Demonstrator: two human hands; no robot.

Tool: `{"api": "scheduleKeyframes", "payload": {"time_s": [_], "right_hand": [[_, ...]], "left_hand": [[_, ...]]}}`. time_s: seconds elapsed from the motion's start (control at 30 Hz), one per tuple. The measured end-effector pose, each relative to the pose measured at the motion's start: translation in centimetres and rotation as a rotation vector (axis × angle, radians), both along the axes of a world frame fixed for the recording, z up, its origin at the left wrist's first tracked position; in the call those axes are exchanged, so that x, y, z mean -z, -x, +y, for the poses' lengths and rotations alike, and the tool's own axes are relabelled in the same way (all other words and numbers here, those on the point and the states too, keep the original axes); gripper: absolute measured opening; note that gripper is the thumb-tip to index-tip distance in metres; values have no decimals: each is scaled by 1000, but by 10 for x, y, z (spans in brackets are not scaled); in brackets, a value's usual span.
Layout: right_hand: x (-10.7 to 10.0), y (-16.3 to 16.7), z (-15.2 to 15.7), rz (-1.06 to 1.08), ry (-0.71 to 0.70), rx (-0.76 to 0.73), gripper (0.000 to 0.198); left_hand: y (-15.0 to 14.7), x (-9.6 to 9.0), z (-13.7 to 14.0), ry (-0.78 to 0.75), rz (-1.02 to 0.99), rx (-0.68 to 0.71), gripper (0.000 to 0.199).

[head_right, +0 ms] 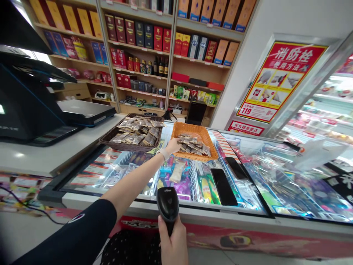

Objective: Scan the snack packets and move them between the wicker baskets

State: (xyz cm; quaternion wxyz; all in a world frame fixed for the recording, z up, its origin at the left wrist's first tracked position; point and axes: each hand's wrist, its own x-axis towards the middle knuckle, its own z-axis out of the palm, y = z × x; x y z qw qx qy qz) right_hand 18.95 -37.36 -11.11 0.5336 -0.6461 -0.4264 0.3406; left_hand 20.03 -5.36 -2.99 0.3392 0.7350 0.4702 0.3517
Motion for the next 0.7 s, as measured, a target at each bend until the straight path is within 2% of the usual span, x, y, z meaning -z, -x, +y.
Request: {"api": "scheduleKeyframes", "payload": {"time_s": [0.1, 0.17, 0.27, 0.37, 0.43, 0.5, 0.6, 0.7], "right_hand": [[0, 2, 2, 11, -14, -17, 55], [-3, 6, 3, 11, -42, -32, 53], [-8, 14, 4, 0, -87, -61, 53], [-13, 24, 3, -13, -114, -81, 53], [-14, 28, 2, -18, -125, -92, 52], [-15, 31, 0, -20, -124, -104, 51], [-15, 31, -3, -25, -105, -111, 51], [-17, 27, -4, -24, -102, -101, 51]], "left_hand": [[26, 1, -10, -35, 50, 26, 42], [55, -1, -15, -114, 98, -27, 41], [107, -10, -14, -304, 252, -272, 35], [146, -20, -2, -325, 508, -504, 39], [156, -25, 9, -233, 659, -497, 46], [156, -27, 19, -138, 738, -418, 46], [151, -29, 28, -64, 713, -358, 36], [156, -33, 25, -58, 644, -349, 32]]}}
